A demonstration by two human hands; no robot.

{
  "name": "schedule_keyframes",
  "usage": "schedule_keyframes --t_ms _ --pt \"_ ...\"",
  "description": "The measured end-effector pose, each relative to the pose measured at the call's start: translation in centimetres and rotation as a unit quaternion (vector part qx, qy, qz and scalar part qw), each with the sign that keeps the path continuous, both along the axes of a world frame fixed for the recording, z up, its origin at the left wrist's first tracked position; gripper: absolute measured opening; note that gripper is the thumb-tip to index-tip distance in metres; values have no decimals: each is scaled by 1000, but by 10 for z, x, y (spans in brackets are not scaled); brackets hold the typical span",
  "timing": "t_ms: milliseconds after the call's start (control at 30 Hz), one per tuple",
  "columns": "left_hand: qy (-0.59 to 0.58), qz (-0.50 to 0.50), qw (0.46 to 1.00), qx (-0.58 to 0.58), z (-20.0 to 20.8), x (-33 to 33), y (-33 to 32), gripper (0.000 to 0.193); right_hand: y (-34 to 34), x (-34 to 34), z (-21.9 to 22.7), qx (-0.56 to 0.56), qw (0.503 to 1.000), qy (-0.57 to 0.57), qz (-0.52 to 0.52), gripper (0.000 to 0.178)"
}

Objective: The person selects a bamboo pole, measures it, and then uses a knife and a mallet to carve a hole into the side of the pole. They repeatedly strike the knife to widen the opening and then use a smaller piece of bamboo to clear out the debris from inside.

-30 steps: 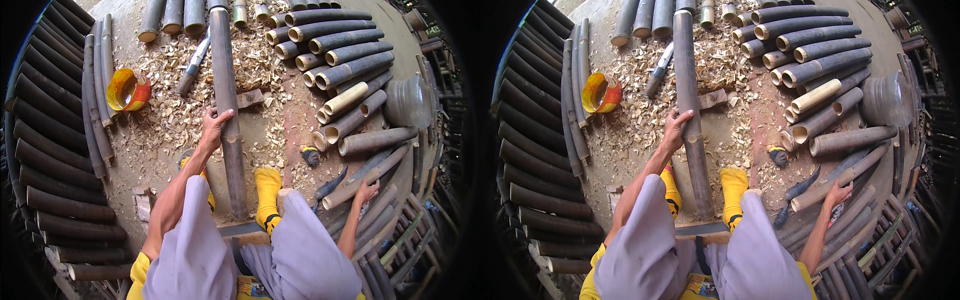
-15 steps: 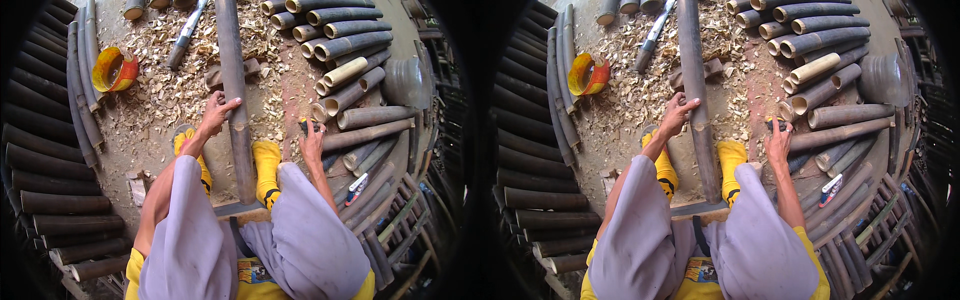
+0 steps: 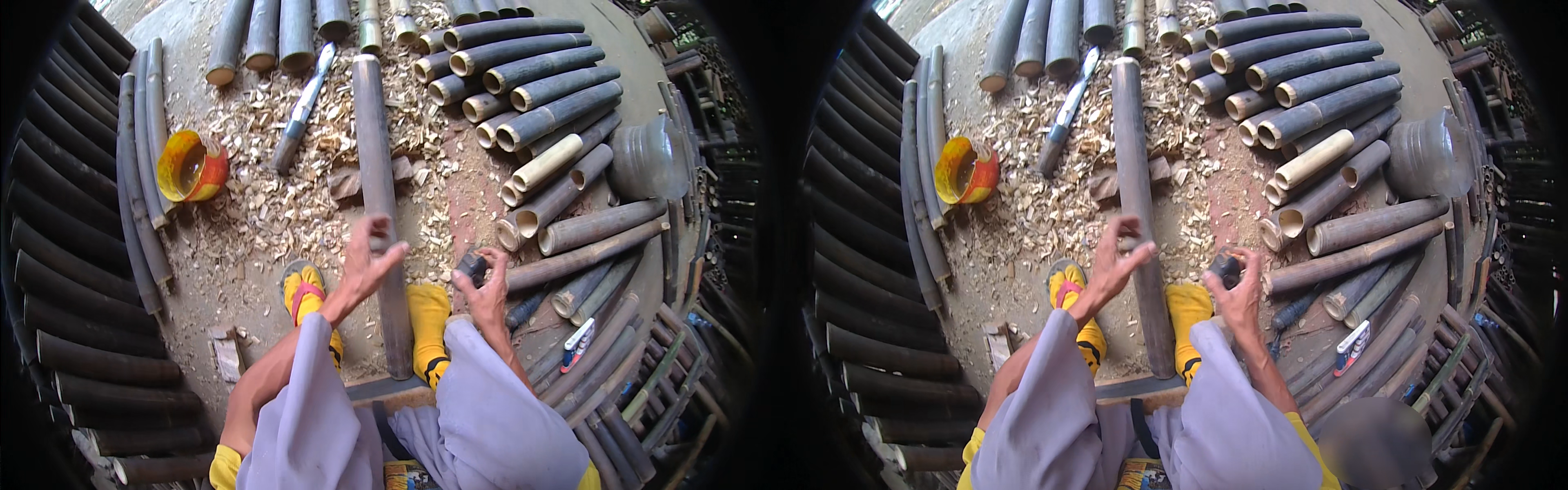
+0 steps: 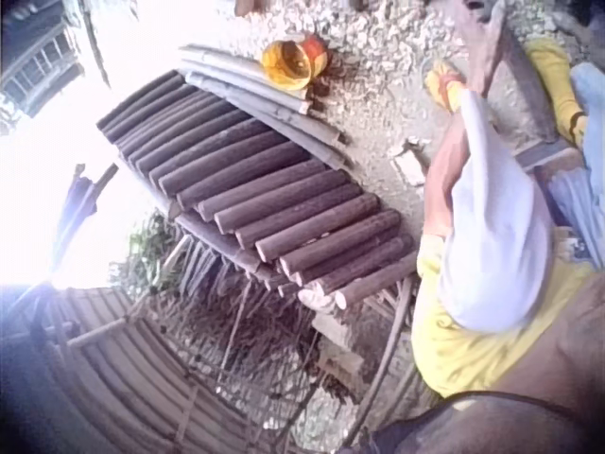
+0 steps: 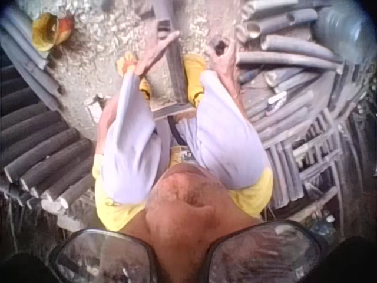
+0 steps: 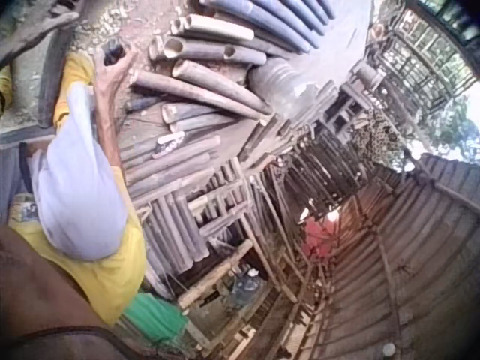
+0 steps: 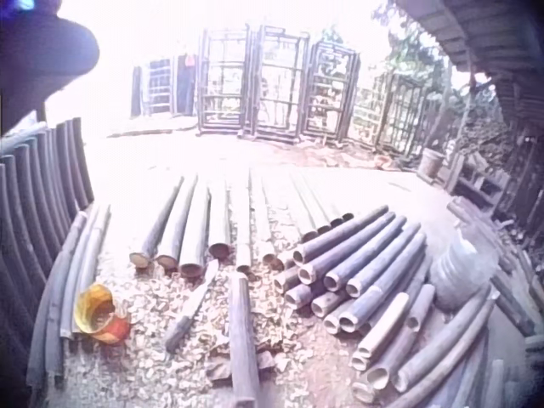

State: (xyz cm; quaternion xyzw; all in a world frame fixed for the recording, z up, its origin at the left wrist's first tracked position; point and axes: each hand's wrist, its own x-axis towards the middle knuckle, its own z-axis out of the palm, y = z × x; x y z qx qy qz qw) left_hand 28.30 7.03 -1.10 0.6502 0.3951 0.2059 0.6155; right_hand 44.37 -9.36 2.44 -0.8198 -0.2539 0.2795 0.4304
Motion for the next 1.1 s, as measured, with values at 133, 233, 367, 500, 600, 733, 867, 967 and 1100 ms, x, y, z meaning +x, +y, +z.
schedule_keyframes --t_ms 133,233,367,500,600,733,867,967,1100 --pt "-80 -96 914 -385 41 14 -24 57 31 -30 5 44 979 86 180 61" --pt "20 -128 957 -260 27 5 -22 46 39 -26 15 34 959 87 267 68" --pt "32 -130 974 -182 27 -8 -27 34 32 -21 9 -36 939 159 303 59" --pt "78 -246 959 -117 20 -16 -39 28 -12 -4 -6 70 957 178 218 33" --pt "115 -252 958 -69 -2 -46 -26 30 -35 21 -3 161 947 269 69 15" --pt "91 -196 946 -241 2 -51 -15 29 -85 55 -12 64 973 39 -220 26" --pt "3 -6 921 -389 9 -11 24 28 -173 83 -73 -270 920 -245 -144 52" --pt "-78 44 903 -421 8 24 73 29 -190 86 -90 -298 915 -216 -164 57" --pt "-111 75 881 -455 6 57 133 29 -172 96 -99 -238 920 -128 -282 67"
